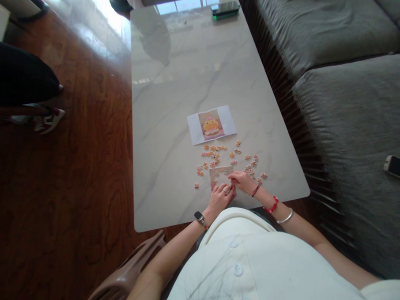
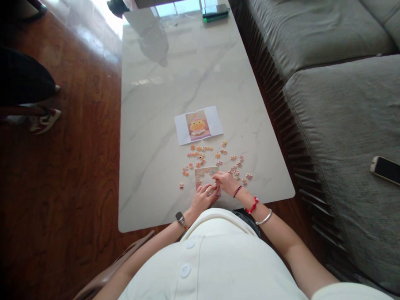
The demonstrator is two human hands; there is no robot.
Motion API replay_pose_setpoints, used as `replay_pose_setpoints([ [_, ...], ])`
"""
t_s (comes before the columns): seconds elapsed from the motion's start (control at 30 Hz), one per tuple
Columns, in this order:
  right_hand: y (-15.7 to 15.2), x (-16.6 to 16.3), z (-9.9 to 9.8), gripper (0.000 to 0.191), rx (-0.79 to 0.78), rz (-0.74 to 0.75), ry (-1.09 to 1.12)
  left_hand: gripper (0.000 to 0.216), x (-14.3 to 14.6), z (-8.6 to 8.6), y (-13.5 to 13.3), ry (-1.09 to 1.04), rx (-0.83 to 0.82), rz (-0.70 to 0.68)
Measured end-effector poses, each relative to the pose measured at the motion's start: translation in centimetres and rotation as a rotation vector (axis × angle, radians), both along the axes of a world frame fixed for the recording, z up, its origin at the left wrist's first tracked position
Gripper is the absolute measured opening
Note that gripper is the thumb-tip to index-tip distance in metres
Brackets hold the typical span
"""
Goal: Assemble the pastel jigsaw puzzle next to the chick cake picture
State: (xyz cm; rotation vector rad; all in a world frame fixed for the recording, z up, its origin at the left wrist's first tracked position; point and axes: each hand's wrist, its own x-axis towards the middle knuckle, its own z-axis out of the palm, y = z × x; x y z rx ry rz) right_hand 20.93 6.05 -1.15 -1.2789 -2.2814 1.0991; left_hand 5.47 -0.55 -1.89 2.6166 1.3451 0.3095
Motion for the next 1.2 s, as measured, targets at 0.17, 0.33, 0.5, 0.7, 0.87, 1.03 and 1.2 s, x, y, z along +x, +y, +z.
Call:
replay_pose_setpoints([
  [0.17, -0.5, -0.2, 0.4, 0.019, 0.058, 0.035, -0.055, 0.022, 0.0, 0.2, 0.0, -0.005, 0.01, -0.005],
  [0.33, -0.9, -0.2, -0.2, 0.017, 0.13, 0.01, -0.105, 0.023, 0.1, 0.3, 0.0, 0.0, -0.021, -0.024],
  [0.5, -1.7, 0.2, -0.6, 0.018, 0.189, -0.041, -0.133, 0.023, 0.2, 0.3, -0.1, 0.02, -0.043, -0.029],
  [0.7, -4.6, 0.6, -0.2, 0.027, 0.275, 0.002, -0.196, 0.019, 0.2, 0.5, -0.2, 0.03, -0.046, -0.025],
  [0.87, -5.8, 0.6, 0.4, 0.033, 0.282, 0.058, -0.333, 0.026, 0.0, 0.5, -0.5, 0.05, -0.045, 0.048],
  [1.03, -5.0, 1.9, 0.7, 0.034, 0.233, 0.106, -0.181, 0.034, -0.1, 0.3, -0.8, 0.045, -0.068, 0.135],
  [1.2, -5.1, 2.0, 0.7, 0.033, 0.256, 0.084, -0.212, 0.034, 0.0, 0.3, -0.9, 0.057, -0.081, 0.11],
])
